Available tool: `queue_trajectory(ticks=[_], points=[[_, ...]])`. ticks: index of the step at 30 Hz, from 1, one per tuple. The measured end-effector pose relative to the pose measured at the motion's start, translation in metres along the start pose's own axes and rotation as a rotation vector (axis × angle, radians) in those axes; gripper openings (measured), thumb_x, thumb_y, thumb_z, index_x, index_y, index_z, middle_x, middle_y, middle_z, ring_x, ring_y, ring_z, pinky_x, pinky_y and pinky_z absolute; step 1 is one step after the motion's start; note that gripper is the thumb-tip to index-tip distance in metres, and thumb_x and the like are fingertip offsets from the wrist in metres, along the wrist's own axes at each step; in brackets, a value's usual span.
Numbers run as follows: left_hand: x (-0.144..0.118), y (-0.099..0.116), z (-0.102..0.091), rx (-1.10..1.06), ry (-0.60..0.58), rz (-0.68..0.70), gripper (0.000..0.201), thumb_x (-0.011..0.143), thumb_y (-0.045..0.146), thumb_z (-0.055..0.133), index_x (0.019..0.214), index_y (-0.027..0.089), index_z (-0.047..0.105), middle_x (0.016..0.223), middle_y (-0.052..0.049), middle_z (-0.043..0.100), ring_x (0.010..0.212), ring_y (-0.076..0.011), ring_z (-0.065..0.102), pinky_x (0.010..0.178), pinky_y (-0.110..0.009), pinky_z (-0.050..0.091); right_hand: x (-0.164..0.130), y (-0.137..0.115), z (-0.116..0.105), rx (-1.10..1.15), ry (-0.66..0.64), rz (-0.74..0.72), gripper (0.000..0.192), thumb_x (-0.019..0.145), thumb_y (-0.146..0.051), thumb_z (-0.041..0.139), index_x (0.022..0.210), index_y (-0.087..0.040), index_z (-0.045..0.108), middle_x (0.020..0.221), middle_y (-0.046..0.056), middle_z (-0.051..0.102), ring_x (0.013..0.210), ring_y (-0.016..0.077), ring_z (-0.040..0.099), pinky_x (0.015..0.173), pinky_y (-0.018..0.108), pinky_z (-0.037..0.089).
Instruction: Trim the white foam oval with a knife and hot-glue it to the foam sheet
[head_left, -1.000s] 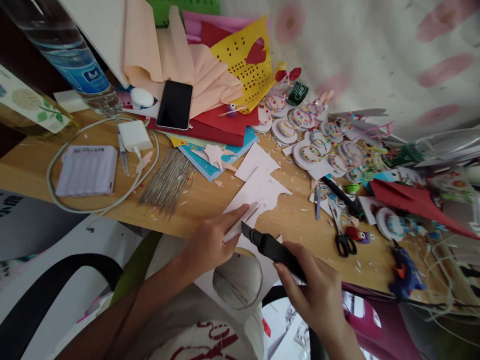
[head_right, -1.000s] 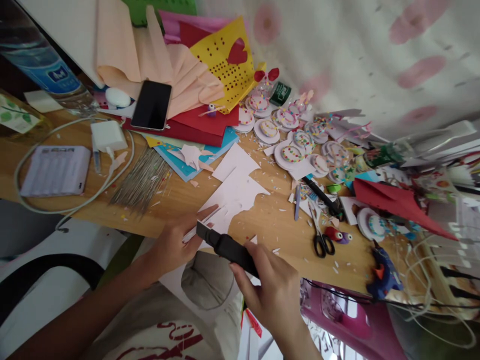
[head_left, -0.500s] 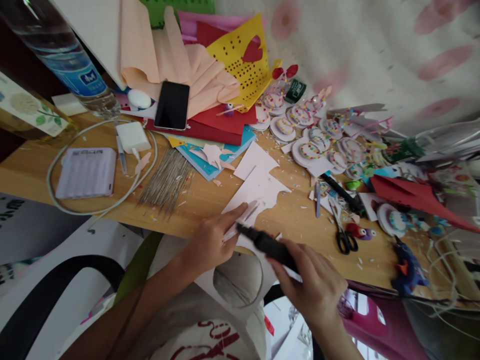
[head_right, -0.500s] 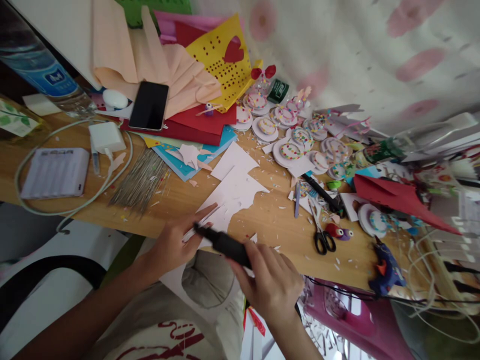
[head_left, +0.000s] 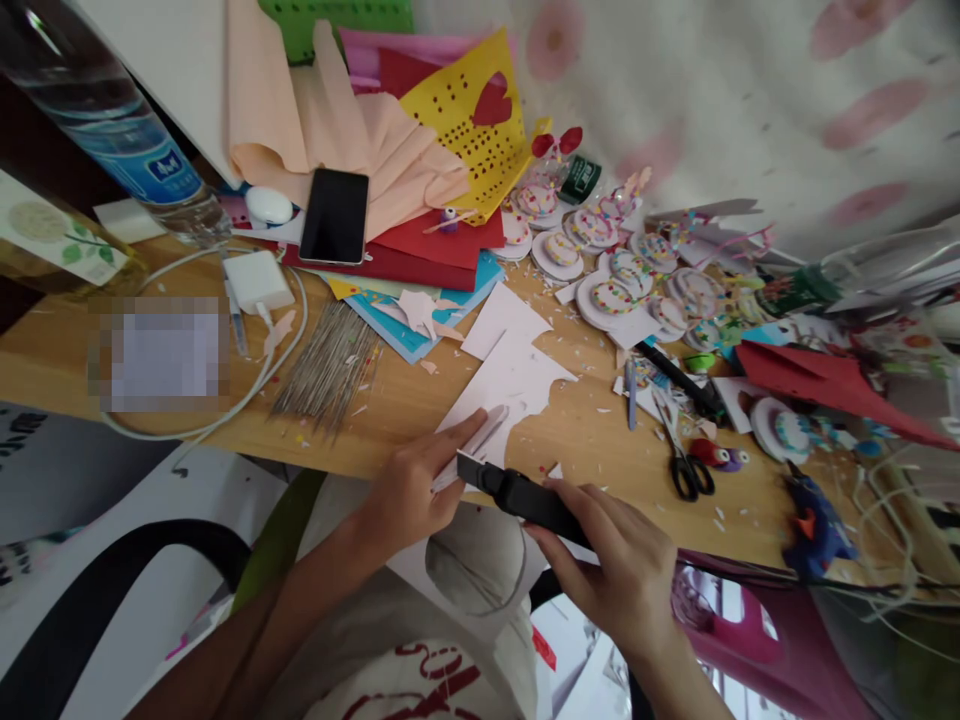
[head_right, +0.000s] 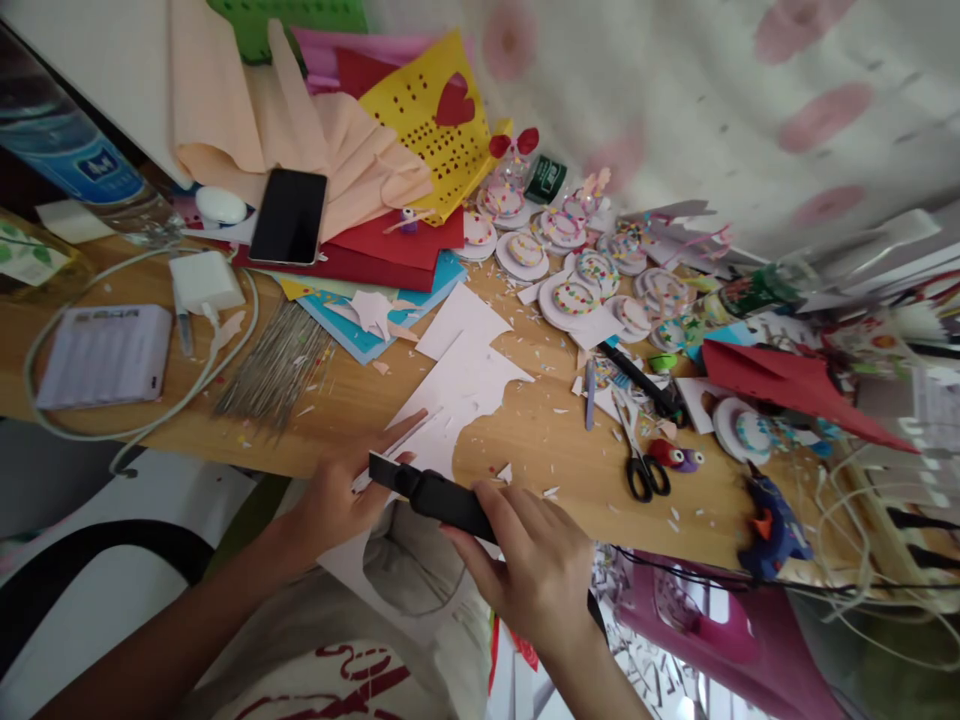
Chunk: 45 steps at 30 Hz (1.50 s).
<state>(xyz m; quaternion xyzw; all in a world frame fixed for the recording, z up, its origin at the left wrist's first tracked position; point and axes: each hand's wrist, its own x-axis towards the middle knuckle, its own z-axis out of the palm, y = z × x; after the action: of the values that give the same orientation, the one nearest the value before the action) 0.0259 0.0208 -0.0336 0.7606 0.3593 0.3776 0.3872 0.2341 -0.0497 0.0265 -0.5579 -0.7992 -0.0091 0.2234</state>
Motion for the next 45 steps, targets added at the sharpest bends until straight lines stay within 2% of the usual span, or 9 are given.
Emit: queue_trajectory(ticks=[13, 17, 19, 21, 24, 31, 36, 41, 45], points=[[0.001, -0.001, 0.001, 0.067, 0.011, 0.033, 0.060, 0.086, 0.009, 0.048, 0.144, 0.022, 0.041, 0.138, -0.008, 0.057, 0.118, -0.0218, 0.062, 0.102, -0.034, 0.050, -0.003, 0.012, 0.011, -0.037, 0.059, 0.064, 0.026, 0.089, -0.038, 0.063, 0.105, -0.017, 0.061, 0.078, 0.006, 0.071, 0.064, 0.0175, 0.067, 0.060, 0.026, 0.047], [-0.006, -0.002, 0.003, 0.084, 0.034, 0.110, 0.061, 0.088, 0.007, 0.045, 0.146, 0.023, 0.037, 0.141, -0.008, 0.054, 0.126, -0.0201, 0.056, 0.106, -0.033, 0.047, -0.004, 0.031, 0.019, -0.215, 0.139, 0.349, 0.031, 0.092, -0.045, 0.057, 0.100, -0.017, 0.064, 0.068, 0.004, 0.070, 0.051, 0.0162, 0.062, 0.047, 0.024, 0.039], [-0.007, -0.002, 0.003, 0.084, 0.028, 0.111, 0.061, 0.088, 0.007, 0.045, 0.146, 0.023, 0.037, 0.142, -0.008, 0.054, 0.128, -0.0197, 0.054, 0.108, -0.033, 0.046, -0.005, 0.036, 0.018, -0.159, 0.114, 0.443, 0.033, 0.092, -0.048, 0.055, 0.099, -0.017, 0.064, 0.066, 0.003, 0.069, 0.047, 0.0150, 0.060, 0.043, 0.023, 0.039], [-0.007, -0.002, 0.003, 0.083, 0.031, 0.104, 0.061, 0.088, 0.007, 0.045, 0.146, 0.023, 0.037, 0.141, -0.007, 0.055, 0.126, -0.0198, 0.055, 0.107, -0.033, 0.047, -0.006, 0.032, 0.013, 0.007, 0.058, 0.415, 0.029, 0.092, -0.046, 0.056, 0.099, -0.018, 0.063, 0.067, 0.002, 0.068, 0.048, 0.0141, 0.060, 0.044, 0.022, 0.042], [-0.007, -0.002, 0.002, 0.066, 0.024, 0.095, 0.061, 0.087, 0.006, 0.045, 0.146, 0.023, 0.038, 0.141, -0.008, 0.055, 0.126, -0.0204, 0.056, 0.107, -0.035, 0.048, -0.003, 0.017, 0.004, 0.201, -0.015, 0.245, 0.022, 0.090, -0.038, 0.059, 0.102, -0.019, 0.061, 0.075, 0.003, 0.070, 0.059, 0.0151, 0.066, 0.053, 0.023, 0.049], [-0.008, -0.003, -0.002, 0.018, -0.018, 0.072, 0.061, 0.088, 0.007, 0.045, 0.146, 0.023, 0.038, 0.142, -0.008, 0.053, 0.129, -0.0192, 0.053, 0.108, -0.034, 0.045, 0.002, 0.002, -0.006, 0.209, -0.055, 0.099, 0.024, 0.089, -0.035, 0.062, 0.106, -0.018, 0.059, 0.082, 0.007, 0.071, 0.068, 0.0171, 0.069, 0.059, 0.024, 0.052], [-0.008, -0.005, -0.001, 0.021, -0.001, 0.095, 0.062, 0.086, 0.006, 0.046, 0.145, 0.022, 0.039, 0.142, -0.009, 0.054, 0.128, -0.0200, 0.054, 0.107, -0.035, 0.047, -0.002, 0.006, -0.001, 0.184, -0.036, 0.148, 0.025, 0.090, -0.037, 0.061, 0.106, -0.019, 0.059, 0.084, 0.007, 0.072, 0.068, 0.0170, 0.069, 0.060, 0.024, 0.052], [-0.009, -0.003, -0.001, 0.035, 0.008, 0.104, 0.059, 0.088, 0.005, 0.045, 0.145, 0.022, 0.040, 0.141, -0.009, 0.054, 0.126, -0.0199, 0.055, 0.107, -0.034, 0.047, -0.008, 0.024, 0.012, 0.037, -0.007, 0.403, 0.027, 0.091, -0.044, 0.057, 0.099, -0.019, 0.064, 0.070, 0.002, 0.070, 0.052, 0.0151, 0.065, 0.046, 0.022, 0.045], [-0.009, -0.001, -0.002, 0.042, 0.008, 0.110, 0.059, 0.088, 0.005, 0.045, 0.144, 0.022, 0.040, 0.141, -0.008, 0.055, 0.126, -0.0196, 0.055, 0.108, -0.034, 0.046, -0.010, 0.022, 0.006, 0.234, -0.075, 0.402, 0.022, 0.092, -0.039, 0.056, 0.100, -0.020, 0.062, 0.071, 0.000, 0.069, 0.054, 0.0133, 0.064, 0.048, 0.020, 0.047]])
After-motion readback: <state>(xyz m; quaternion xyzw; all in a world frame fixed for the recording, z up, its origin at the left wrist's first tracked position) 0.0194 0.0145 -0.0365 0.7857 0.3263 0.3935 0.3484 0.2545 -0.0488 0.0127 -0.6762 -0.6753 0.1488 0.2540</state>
